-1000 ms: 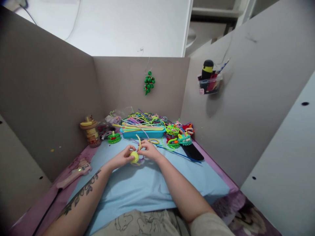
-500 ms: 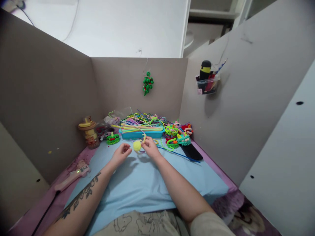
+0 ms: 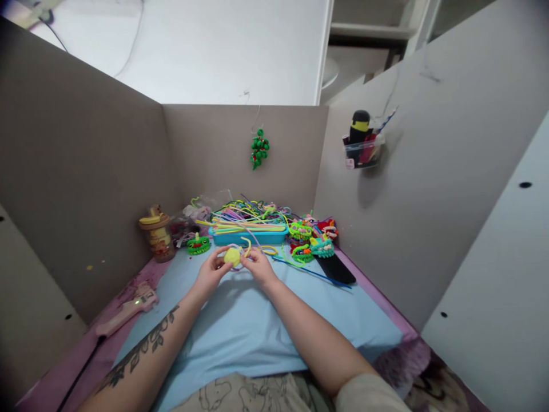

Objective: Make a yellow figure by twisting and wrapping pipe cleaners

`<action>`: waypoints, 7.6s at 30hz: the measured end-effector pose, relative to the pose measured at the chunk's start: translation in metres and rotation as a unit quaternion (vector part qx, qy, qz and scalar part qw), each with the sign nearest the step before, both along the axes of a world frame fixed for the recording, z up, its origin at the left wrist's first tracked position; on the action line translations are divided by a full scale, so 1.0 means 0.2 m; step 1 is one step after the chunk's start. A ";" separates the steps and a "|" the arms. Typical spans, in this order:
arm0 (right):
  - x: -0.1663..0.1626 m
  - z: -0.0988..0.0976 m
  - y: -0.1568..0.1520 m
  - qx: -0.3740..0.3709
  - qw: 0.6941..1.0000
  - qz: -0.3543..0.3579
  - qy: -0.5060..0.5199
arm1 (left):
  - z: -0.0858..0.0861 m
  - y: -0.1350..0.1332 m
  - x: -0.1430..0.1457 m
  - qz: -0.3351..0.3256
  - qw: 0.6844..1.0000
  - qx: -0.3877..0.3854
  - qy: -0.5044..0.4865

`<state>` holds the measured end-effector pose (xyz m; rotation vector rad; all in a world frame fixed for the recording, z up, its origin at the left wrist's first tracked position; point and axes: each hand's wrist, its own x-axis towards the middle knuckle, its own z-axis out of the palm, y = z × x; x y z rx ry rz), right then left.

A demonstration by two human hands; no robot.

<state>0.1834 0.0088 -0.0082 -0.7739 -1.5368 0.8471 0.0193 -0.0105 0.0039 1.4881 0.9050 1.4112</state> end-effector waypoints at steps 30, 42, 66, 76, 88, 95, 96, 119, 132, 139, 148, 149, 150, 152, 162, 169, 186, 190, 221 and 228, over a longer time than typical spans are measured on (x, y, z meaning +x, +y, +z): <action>-0.10 -0.04 -0.02 -0.157 0.977 0.055 0.136 | 0.00 -0.04 0.01 0.089 0.984 0.055 0.143; -0.10 -0.03 -0.02 -0.150 0.982 0.003 0.116 | 0.02 -0.05 0.01 0.073 0.995 -0.025 0.063; -0.14 0.03 -0.12 0.163 0.913 -0.215 -0.304 | 0.02 -0.02 0.04 0.078 0.944 -0.212 -0.240; -0.11 0.06 -0.09 0.141 0.933 -0.211 -0.254 | 0.03 -0.02 0.05 0.071 0.939 -0.225 -0.251; -0.02 0.00 0.01 0.072 0.975 -0.167 -0.127 | 0.03 0.01 -0.01 0.087 0.920 -0.258 -0.281; 0.02 0.00 0.05 -0.108 0.991 0.027 0.078 | 0.03 -0.01 -0.01 0.054 0.946 -0.246 -0.207; 0.02 0.00 0.06 -0.129 0.986 0.043 0.093 | 0.03 -0.01 -0.01 0.052 0.949 -0.244 -0.195; -0.02 0.04 -0.02 -0.393 0.883 0.064 0.248 | 0.11 -0.02 0.02 0.053 0.949 -0.278 -0.142; 0.08 0.14 0.02 -0.339 0.908 0.010 0.245 | 0.10 0.16 0.08 -0.052 0.947 -0.283 -0.140; 0.12 0.20 0.03 -0.328 0.927 -0.016 0.180 | 0.09 0.10 0.09 -0.063 0.924 -0.341 -0.162; 0.16 0.22 0.06 -0.328 0.932 0.018 0.153 | 0.07 0.08 0.16 -0.057 0.910 -0.359 -0.198; 0.16 0.21 0.06 -0.331 0.932 0.026 0.146 | 0.07 0.08 0.17 -0.056 0.914 -0.351 -0.196; 0.16 0.21 0.07 -0.333 0.931 0.034 0.143 | 0.07 0.07 0.18 -0.058 0.919 -0.340 -0.191; 0.16 0.21 0.07 -0.329 0.933 0.047 0.141 | 0.07 0.07 0.19 -0.050 0.931 -0.318 -0.173; 0.11 0.21 0.02 -0.261 0.951 0.049 0.159 | 0.05 0.06 0.14 0.026 0.967 -0.214 -0.136; 0.11 0.35 0.15 -0.170 0.984 0.046 0.003 | 0.07 0.13 0.11 0.048 0.966 -0.207 -0.146; -0.27 0.26 0.44 -0.269 0.951 0.059 0.140 | 0.27 0.34 -0.13 0.149 0.933 -0.275 -0.179; -0.21 0.20 0.33 -0.276 0.942 0.090 0.170 | 0.29 0.29 -0.11 0.120 0.951 -0.243 -0.150; 0.08 0.03 0.18 0.007 0.935 -0.066 -0.349 | 0.07 0.10 0.10 0.186 0.897 -0.341 -0.211; -0.02 0.05 0.14 -0.154 0.982 -0.067 -0.086 | 0.03 0.09 0.13 0.129 0.949 -0.263 -0.118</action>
